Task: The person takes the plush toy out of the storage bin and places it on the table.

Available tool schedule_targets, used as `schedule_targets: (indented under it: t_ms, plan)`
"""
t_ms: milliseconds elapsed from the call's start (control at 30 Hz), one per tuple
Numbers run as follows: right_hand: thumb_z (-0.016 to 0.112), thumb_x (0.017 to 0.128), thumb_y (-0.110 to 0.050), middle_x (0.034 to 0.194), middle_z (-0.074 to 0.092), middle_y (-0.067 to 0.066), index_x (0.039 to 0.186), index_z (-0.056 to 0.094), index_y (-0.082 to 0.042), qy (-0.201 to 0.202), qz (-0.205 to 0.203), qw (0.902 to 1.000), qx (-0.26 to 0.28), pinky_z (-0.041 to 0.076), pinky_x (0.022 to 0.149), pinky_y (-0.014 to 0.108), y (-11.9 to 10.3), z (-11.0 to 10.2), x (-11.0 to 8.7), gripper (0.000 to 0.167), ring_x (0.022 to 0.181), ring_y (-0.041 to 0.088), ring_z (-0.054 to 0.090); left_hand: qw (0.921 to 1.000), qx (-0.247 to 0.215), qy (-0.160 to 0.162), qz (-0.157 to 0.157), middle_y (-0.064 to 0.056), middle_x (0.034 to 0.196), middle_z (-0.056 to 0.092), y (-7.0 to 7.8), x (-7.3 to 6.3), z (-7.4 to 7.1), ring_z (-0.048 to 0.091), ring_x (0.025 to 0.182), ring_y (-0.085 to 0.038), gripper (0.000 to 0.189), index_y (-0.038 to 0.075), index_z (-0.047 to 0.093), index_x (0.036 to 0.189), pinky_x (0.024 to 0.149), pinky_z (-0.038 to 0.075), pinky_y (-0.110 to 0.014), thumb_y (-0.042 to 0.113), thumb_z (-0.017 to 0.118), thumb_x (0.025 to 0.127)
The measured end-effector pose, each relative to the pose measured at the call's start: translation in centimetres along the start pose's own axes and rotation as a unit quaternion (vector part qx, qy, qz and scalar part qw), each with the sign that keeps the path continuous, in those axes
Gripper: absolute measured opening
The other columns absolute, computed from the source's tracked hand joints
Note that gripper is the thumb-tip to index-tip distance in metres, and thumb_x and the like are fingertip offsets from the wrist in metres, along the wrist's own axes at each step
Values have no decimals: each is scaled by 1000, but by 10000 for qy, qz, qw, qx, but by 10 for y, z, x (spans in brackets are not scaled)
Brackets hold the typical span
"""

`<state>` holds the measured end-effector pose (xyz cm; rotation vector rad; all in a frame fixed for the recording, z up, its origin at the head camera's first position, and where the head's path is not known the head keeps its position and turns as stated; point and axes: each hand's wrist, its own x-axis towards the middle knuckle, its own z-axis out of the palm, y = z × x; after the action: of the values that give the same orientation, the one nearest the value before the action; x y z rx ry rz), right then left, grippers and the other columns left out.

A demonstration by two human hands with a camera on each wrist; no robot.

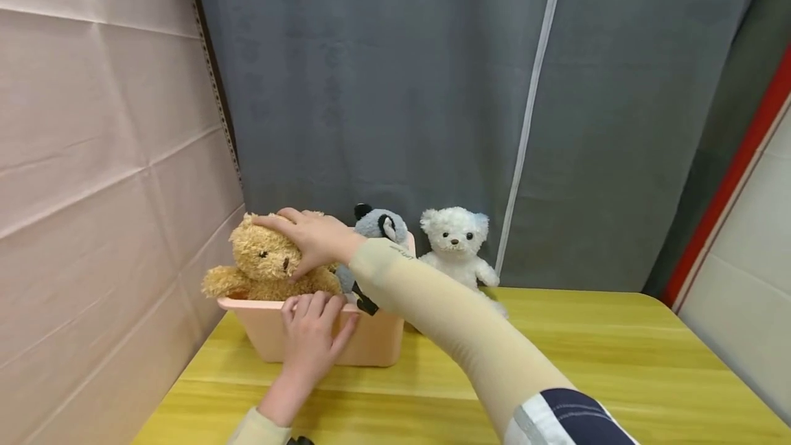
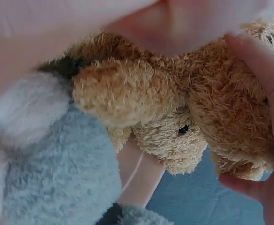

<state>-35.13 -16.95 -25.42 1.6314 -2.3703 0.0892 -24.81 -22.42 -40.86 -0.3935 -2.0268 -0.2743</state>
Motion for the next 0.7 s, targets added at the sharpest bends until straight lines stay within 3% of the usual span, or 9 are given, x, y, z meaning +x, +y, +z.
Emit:
schedule_targets:
  t_ms: [167, 300, 400, 700]
  plan:
    - [84, 71, -42, 141, 39, -3, 154, 15, -33, -30, 80, 9999, 100, 43, 93, 31, 2, -4, 2, 108, 120, 14, 46, 9999, -97, 76, 31, -4, 92, 57, -1, 0, 0, 49, 86, -27, 32, 14, 64, 99, 87, 25, -52, 43, 61, 85]
    - [83, 72, -39, 140, 40, -4, 153, 21, -31, 80, 83, 9998, 185, 45, 89, 31, 8, -11, -2, 102, 120, 14, 46, 9999, -78, 83, 71, -4, 91, 56, -1, 1, 0, 48, 85, -27, 37, 14, 64, 99, 88, 25, -53, 49, 54, 92]
    - [83, 73, -39, 142, 39, -4, 153, 23, -32, 190, 81, 9995, 239, 44, 91, 32, 13, -19, -7, 100, 123, 13, 44, 10000, -43, 10, 29, -4, 91, 55, -1, 2, 0, 47, 85, -27, 42, 14, 63, 97, 88, 25, -53, 53, 48, 94]
    - [86, 72, -35, 144, 38, -1, 153, 25, -27, 712, 142, 9967, 351, 38, 99, 28, 37, -56, -27, 101, 129, 13, 40, 9996, -98, -267, -40, -5, 93, 57, -3, 7, 1, 48, 89, -28, 43, 12, 64, 100, 91, 25, -53, 53, 49, 94]
